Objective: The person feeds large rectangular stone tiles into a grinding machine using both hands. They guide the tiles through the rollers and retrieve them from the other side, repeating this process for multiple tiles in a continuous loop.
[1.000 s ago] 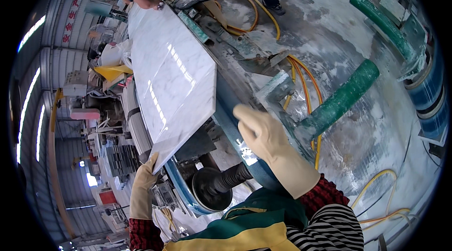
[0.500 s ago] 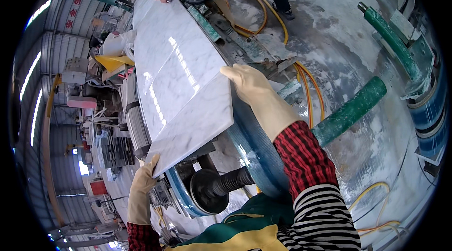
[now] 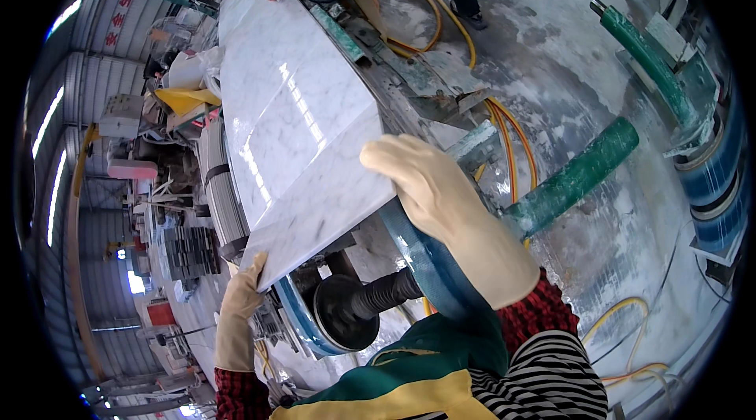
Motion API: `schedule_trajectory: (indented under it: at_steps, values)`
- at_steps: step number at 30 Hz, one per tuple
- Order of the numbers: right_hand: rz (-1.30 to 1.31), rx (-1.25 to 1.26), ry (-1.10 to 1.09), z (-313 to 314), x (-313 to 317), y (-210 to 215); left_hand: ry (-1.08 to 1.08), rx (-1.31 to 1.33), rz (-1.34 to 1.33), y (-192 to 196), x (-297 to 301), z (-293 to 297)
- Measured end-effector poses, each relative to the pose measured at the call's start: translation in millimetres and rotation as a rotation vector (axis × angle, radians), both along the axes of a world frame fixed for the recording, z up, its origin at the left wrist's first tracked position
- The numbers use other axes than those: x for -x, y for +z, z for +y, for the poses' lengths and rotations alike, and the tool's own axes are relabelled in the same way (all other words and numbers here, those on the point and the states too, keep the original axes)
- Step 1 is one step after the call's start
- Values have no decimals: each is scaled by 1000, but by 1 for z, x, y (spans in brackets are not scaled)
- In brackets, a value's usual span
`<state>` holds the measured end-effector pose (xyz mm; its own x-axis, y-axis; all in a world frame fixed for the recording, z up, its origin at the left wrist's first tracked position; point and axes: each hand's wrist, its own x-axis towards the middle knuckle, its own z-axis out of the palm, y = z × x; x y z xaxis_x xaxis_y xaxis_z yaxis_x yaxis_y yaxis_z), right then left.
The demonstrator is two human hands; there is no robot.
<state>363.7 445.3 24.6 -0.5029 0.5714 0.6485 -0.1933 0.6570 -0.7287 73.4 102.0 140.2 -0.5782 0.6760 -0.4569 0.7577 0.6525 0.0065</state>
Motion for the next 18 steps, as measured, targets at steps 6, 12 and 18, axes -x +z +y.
schedule_trajectory:
  at_steps: [6, 12, 18]
  values:
    - [46, 671, -32, -121, -64, -29, -125, -107, 39, -34, 6, -34]
    - [106, 1694, 532, -164, 7, -34, -74, -410, -45, -121, 6, -71]
    - [124, 1765, 133, -193, 39, -62, -183, -496, 277, -159, -55, -77]
